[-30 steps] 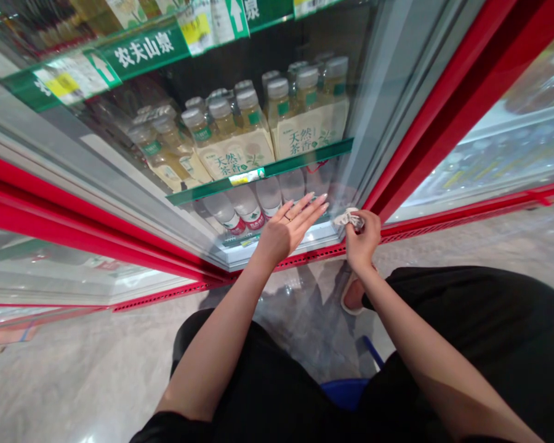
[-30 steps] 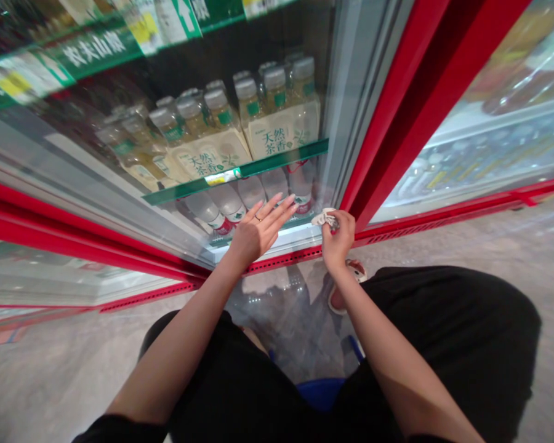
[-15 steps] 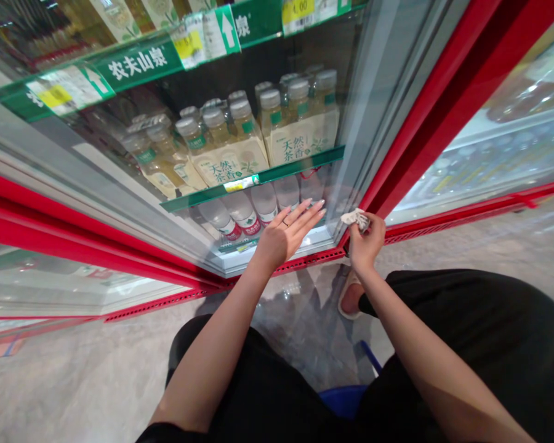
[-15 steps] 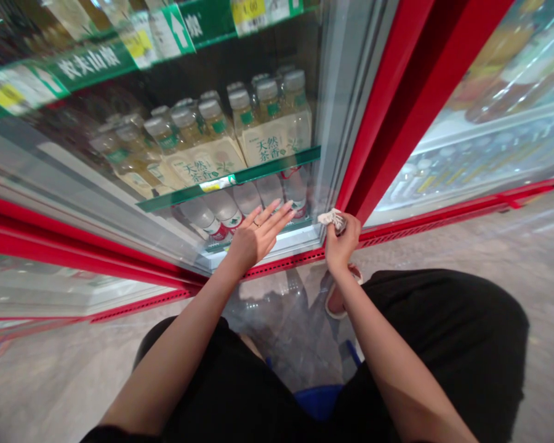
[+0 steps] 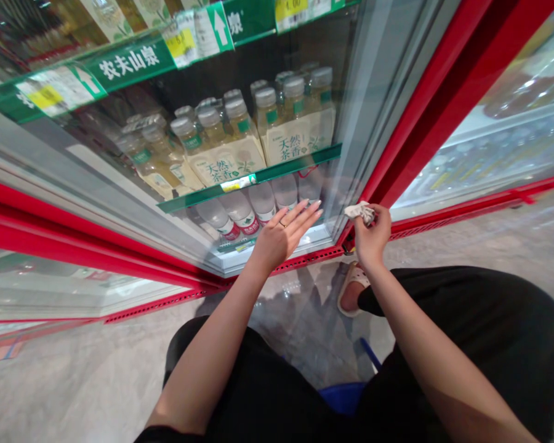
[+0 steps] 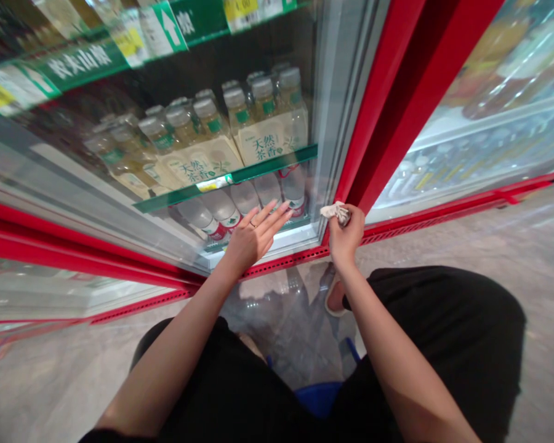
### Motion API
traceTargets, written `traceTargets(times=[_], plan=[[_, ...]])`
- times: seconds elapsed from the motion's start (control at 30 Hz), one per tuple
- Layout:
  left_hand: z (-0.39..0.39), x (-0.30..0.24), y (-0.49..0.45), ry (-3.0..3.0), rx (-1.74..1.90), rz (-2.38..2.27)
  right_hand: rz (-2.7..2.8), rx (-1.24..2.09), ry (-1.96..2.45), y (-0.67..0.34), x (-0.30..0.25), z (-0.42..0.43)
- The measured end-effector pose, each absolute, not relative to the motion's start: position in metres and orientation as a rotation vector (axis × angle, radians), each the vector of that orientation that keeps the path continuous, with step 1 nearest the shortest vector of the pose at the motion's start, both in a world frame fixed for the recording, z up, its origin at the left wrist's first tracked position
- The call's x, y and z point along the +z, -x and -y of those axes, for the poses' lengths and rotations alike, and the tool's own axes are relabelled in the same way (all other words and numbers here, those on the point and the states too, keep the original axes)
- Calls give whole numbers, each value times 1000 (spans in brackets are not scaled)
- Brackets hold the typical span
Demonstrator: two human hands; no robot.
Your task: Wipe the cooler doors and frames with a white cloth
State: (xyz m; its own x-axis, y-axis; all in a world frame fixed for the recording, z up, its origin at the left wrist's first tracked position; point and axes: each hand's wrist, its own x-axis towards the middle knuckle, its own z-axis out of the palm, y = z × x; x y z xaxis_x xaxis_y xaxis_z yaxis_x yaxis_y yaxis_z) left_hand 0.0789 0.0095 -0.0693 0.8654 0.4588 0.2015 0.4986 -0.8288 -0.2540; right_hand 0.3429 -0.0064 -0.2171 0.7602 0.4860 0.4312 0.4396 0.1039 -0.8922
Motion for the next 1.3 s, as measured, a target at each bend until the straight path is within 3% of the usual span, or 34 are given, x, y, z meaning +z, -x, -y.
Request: traceTargets(times=[0.8,1.3], plan=[[-4,-71,-67,2731,-186,769,699,148,1592,-329,-264,9],[-3,-77,-66,2722,-202,736,680,212,1558,-332,-265,11]])
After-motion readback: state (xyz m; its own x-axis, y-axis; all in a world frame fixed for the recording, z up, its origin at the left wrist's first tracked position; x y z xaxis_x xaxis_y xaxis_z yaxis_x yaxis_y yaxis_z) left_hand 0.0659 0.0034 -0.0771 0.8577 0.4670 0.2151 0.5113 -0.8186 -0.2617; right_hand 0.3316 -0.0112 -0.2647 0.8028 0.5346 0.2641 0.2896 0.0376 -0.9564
